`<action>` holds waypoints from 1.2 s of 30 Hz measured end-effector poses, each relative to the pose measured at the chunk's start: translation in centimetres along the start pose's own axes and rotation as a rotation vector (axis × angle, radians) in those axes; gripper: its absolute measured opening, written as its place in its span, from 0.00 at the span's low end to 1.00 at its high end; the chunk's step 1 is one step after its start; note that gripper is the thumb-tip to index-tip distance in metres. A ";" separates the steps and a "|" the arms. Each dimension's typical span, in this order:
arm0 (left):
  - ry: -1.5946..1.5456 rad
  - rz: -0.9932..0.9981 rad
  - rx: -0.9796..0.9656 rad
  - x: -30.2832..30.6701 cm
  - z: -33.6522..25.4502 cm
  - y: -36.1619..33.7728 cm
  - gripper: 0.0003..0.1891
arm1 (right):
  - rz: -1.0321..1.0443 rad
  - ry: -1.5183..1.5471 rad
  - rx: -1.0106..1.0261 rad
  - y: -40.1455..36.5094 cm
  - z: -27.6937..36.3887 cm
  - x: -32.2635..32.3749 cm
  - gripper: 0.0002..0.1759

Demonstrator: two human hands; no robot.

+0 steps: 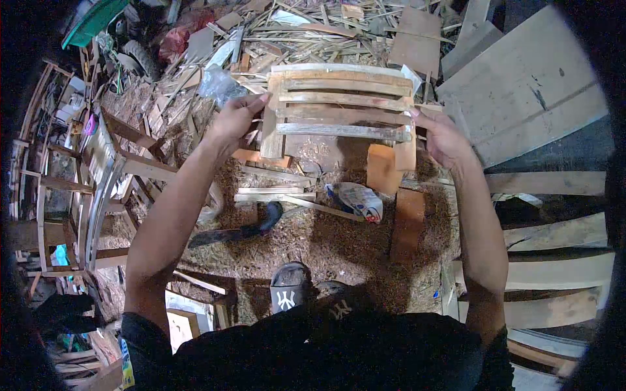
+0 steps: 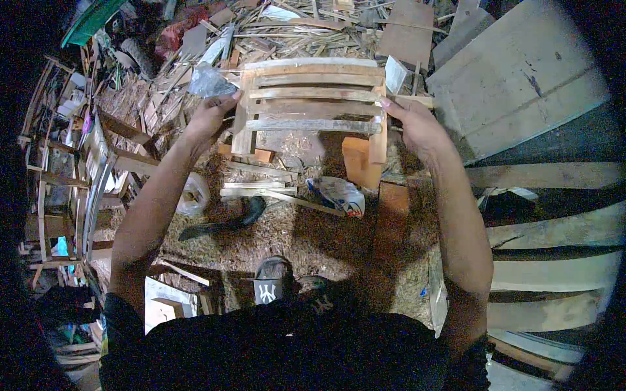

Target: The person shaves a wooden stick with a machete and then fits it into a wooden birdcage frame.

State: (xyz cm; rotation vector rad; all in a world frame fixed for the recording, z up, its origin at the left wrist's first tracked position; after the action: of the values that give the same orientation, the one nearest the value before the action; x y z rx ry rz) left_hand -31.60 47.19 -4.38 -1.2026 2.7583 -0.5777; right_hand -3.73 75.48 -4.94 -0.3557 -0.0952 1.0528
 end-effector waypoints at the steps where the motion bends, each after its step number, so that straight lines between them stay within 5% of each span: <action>1: 0.026 0.019 -0.044 0.1 -0.7 -0.4 0.15 | 0.028 0.003 0.010 0.2 0.2 -0.1 0.24; 8: -0.053 0.037 -0.158 1.5 -1.3 0.5 0.20 | 0.051 -0.085 0.194 1.9 0.9 -0.4 0.26; 10: -0.117 0.041 -0.141 1.7 -1.4 0.5 0.21 | 0.098 -0.130 0.389 2.8 1.0 -0.7 0.25; 36: -0.296 -0.002 0.018 -0.9 1.6 0.1 0.25 | 0.120 -0.113 0.393 4.0 -4.2 0.8 0.28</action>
State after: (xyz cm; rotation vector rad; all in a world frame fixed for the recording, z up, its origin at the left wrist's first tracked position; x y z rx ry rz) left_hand -30.72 47.43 -5.99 -1.1796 2.5000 -0.3869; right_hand -5.66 76.94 -10.27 0.0553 0.0334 1.1817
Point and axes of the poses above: each hand's wrist, its own y-axis towards the middle knuckle, its own x-axis out of the back of the hand, z = x × y, the point moved 2 cm from there along y, towards the middle knuckle
